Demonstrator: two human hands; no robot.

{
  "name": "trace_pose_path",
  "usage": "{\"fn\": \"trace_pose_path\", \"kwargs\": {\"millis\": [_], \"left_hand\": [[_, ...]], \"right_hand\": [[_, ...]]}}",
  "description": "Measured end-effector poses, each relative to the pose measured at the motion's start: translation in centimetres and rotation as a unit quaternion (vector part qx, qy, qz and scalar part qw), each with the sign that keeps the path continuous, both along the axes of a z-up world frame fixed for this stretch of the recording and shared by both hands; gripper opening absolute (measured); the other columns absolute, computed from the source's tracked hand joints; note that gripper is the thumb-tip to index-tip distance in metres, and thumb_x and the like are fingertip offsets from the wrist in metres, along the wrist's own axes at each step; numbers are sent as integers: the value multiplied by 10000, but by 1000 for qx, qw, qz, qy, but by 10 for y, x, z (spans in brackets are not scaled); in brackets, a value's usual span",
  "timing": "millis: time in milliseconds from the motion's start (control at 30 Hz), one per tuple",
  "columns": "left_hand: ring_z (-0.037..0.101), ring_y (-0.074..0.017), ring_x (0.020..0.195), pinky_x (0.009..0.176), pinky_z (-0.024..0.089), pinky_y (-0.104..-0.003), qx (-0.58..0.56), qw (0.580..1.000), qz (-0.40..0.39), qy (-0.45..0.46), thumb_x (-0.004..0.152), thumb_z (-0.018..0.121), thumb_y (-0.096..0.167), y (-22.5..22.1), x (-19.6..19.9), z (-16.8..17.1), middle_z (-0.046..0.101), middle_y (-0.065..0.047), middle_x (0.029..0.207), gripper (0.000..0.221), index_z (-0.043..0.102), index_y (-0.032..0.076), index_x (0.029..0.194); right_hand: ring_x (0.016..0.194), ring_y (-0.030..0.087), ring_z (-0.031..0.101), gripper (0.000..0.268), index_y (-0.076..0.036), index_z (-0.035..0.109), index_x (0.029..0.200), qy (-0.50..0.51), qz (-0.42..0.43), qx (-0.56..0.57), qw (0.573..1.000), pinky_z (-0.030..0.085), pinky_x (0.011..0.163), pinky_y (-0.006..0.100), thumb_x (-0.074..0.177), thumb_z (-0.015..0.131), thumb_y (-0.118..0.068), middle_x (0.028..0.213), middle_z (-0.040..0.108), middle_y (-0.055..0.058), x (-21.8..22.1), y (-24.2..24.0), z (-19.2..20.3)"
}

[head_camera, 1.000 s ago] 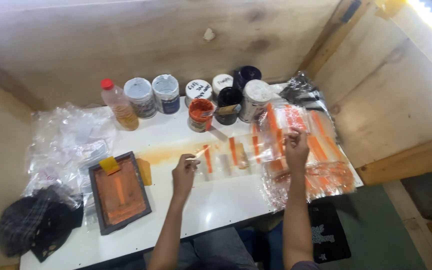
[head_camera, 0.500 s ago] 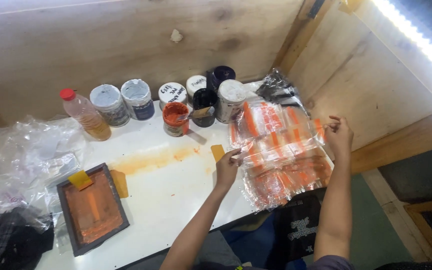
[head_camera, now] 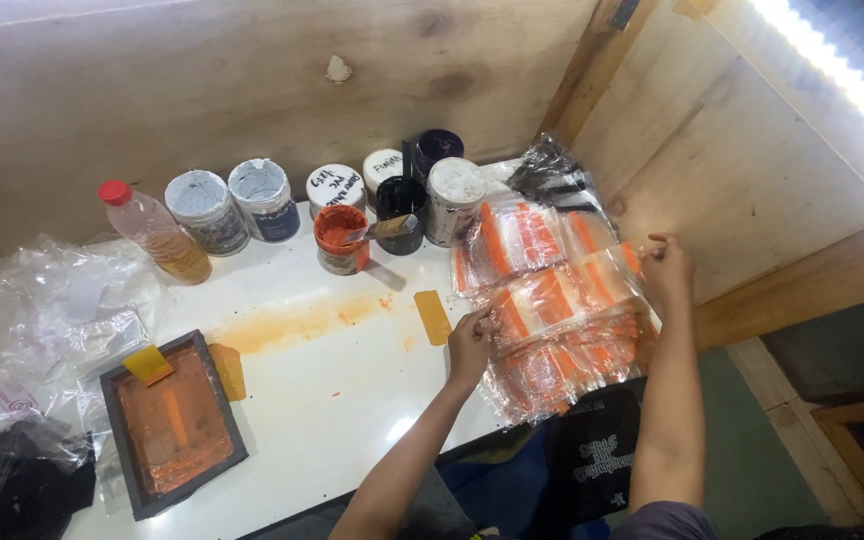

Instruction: Manual screen printing onto plastic sheets using a small frame and ink.

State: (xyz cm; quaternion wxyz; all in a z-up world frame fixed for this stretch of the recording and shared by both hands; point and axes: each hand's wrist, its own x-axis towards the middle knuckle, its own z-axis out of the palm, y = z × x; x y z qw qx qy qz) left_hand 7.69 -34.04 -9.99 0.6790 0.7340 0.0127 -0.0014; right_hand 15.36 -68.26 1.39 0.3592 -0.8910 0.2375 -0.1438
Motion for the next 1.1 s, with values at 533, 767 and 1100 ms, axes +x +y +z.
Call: {"fn": "trace_pose_path", "kwargs": {"millis": [533,767,1100], "left_hand": [[697,-187,845,737,583,-290,104,993,-46,22,914,779,241,12,4,-31,665,-53,1140,311,754,149,1210],[701,-291,922,789,586,-349,100,995,-27,7,918,726,100,74,-7,-37,643,-115,1169,259,749,80,1175],[617,-143,863,761,523,-241,91,958,273,-2,957,670,46,273,-73,46,650,-53,1155,250,735,129,1184]], "right_hand": [[1105,396,680,368,-132,692,1266,68,-5,-102,992,528,929,526,899,715,-140,1035,768,131,2,-54,-103],[951,427,689,246,-78,688,1133,-124,-28,-133,983,513,859,522,966,544,33,954,739,169,-18,32,-45],[958,366,707,329,-82,717,1101,-257,190,44,947,541,847,448,923,468,36,974,742,171,-66,285,-7]]}}
